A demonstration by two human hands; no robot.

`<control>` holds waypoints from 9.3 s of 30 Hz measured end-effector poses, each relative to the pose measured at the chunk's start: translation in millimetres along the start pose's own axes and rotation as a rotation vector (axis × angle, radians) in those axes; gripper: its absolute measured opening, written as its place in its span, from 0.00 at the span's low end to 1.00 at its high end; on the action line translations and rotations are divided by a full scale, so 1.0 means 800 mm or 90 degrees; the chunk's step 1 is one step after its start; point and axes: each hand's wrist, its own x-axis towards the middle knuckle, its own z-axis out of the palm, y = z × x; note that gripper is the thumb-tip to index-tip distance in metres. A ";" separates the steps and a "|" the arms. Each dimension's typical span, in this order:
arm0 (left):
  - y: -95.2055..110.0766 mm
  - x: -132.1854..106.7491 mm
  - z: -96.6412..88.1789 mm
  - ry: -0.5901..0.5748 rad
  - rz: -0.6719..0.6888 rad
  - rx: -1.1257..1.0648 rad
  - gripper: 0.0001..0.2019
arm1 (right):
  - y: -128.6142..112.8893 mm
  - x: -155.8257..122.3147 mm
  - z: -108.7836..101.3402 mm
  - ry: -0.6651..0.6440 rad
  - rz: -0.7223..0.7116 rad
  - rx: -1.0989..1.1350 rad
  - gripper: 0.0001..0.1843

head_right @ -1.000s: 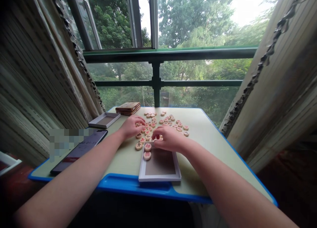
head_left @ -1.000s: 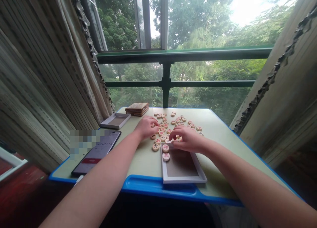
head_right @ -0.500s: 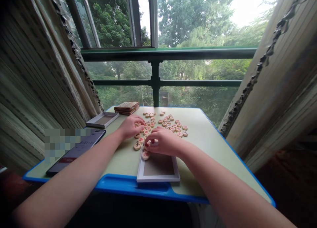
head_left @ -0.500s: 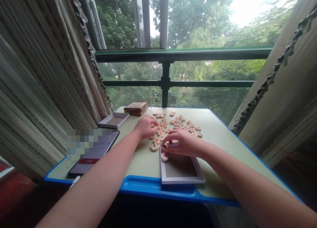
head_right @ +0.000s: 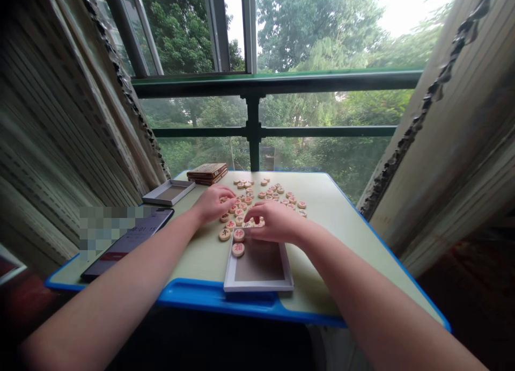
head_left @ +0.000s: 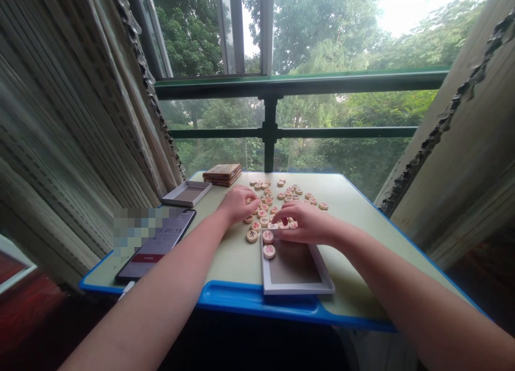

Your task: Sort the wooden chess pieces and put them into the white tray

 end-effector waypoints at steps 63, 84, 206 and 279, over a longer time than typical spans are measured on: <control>-0.008 -0.001 0.004 -0.111 -0.020 0.079 0.12 | 0.040 0.003 -0.005 -0.019 0.165 -0.040 0.13; 0.009 -0.004 0.017 -0.121 0.021 0.019 0.13 | 0.040 0.003 -0.005 -0.062 0.148 -0.055 0.08; -0.001 0.001 0.019 -0.045 -0.126 0.009 0.18 | 0.058 0.005 0.001 0.050 0.149 -0.033 0.07; 0.030 0.001 -0.002 -0.067 -0.207 -0.357 0.12 | 0.003 0.002 0.012 0.007 -0.003 0.041 0.10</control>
